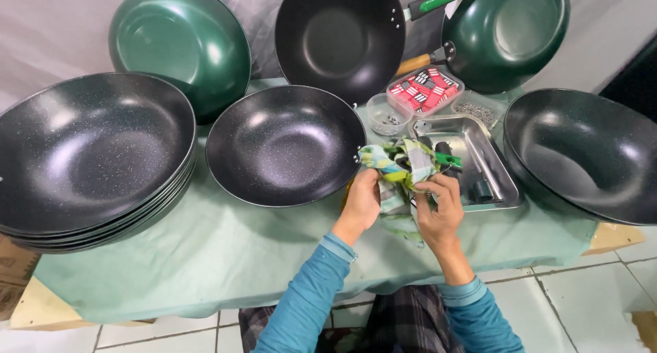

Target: Cleaning and wiping down various woks and their handles using a cloth in a display area.

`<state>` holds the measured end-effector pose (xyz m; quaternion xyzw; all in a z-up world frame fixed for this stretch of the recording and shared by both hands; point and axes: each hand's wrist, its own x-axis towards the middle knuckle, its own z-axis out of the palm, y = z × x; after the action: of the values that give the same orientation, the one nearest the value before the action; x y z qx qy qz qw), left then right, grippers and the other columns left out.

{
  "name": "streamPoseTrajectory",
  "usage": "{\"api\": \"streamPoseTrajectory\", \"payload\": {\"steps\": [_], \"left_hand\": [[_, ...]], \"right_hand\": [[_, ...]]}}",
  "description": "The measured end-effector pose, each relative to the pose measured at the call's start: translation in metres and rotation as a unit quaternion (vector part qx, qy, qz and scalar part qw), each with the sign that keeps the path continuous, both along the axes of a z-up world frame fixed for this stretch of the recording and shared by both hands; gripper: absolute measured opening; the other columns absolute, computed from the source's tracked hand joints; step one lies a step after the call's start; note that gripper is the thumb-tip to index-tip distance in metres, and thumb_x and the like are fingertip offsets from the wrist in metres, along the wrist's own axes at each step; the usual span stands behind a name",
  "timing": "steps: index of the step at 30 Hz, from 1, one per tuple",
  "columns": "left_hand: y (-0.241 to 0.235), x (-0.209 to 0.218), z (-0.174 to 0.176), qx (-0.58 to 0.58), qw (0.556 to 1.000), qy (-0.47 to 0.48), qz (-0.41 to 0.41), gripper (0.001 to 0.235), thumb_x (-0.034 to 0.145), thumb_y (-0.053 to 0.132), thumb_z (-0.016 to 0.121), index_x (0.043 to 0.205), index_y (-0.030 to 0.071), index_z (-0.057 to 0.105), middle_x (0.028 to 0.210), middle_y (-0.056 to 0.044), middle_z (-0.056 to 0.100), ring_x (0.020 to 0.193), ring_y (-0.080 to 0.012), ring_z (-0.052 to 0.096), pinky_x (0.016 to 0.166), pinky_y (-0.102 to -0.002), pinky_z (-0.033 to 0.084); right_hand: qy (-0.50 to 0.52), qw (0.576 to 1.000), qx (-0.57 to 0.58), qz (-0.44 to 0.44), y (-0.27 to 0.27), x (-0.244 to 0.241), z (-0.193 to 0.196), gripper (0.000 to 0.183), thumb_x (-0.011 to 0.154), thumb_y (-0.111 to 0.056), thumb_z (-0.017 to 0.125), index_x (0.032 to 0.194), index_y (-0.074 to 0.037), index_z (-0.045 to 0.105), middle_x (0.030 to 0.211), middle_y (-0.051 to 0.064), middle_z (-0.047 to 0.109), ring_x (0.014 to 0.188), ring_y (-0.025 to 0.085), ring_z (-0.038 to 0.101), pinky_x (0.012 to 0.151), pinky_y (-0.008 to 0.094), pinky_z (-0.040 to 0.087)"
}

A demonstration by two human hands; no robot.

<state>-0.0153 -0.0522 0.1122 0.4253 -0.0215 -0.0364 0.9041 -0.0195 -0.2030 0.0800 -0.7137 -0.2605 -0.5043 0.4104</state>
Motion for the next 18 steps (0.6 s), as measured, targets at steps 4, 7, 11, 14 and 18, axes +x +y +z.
{"api": "streamPoseTrajectory", "payload": {"steps": [4, 7, 11, 14, 18], "left_hand": [[0.008, 0.016, -0.034, -0.159, 0.982, 0.071, -0.070, 0.038, 0.099, 0.026, 0.061, 0.126, 0.001, 0.058, 0.121, -0.014, 0.065, 0.111, -0.0233, 0.062, 0.097, -0.045, 0.052], [0.012, -0.041, 0.061, 0.075, 0.995, 0.062, -0.029, 0.106, 0.088, 0.034, 0.077, 0.159, -0.006, 0.010, 0.165, -0.031, 0.006, 0.153, -0.0425, 0.004, 0.123, -0.055, 0.012], [0.005, -0.027, 0.032, 0.143, 0.983, 0.112, -0.030, 0.102, 0.094, 0.025, 0.072, 0.158, -0.008, 0.001, 0.164, -0.031, -0.002, 0.154, -0.0400, -0.003, 0.123, -0.058, 0.008], [-0.006, -0.003, -0.030, 0.074, 0.989, 0.131, -0.012, 0.078, 0.094, 0.026, 0.074, 0.141, -0.014, 0.026, 0.138, -0.029, 0.029, 0.128, -0.0350, 0.030, 0.106, -0.054, 0.032], [0.001, -0.025, 0.001, -0.006, 0.990, 0.135, -0.025, 0.050, 0.096, 0.032, 0.073, 0.119, -0.009, 0.058, 0.102, -0.013, 0.057, 0.096, -0.0193, 0.063, 0.086, -0.032, 0.056]], "right_hand": [[0.042, 0.998, -0.044, 0.012, -0.002, -0.015, -0.012, 0.021, 0.089, 0.013, 0.072, 0.098, -0.006, 0.073, 0.097, 0.005, 0.058, 0.086, 0.024, 0.060, 0.081, 0.040, 0.054], [0.036, 0.992, -0.120, -0.022, -0.008, -0.022, -0.023, 0.026, 0.083, 0.010, 0.066, 0.094, -0.011, 0.076, 0.103, 0.005, 0.057, 0.090, 0.024, 0.058, 0.087, 0.041, 0.050], [0.011, 0.976, -0.203, -0.072, -0.006, -0.034, -0.001, 0.031, 0.081, -0.014, 0.070, 0.110, -0.024, 0.074, 0.126, 0.008, 0.054, 0.114, 0.029, 0.052, 0.099, 0.045, 0.043], [0.028, 0.951, -0.298, -0.073, 0.006, -0.036, 0.006, 0.060, 0.081, -0.034, 0.079, 0.137, -0.026, 0.061, 0.151, 0.017, 0.046, 0.140, 0.038, 0.043, 0.111, 0.051, 0.034], [0.049, 0.942, -0.319, -0.094, -0.004, -0.010, -0.027, 0.081, 0.073, -0.025, 0.083, 0.149, -0.020, 0.054, 0.153, 0.020, 0.047, 0.131, 0.037, 0.052, 0.098, 0.049, 0.045]]}}
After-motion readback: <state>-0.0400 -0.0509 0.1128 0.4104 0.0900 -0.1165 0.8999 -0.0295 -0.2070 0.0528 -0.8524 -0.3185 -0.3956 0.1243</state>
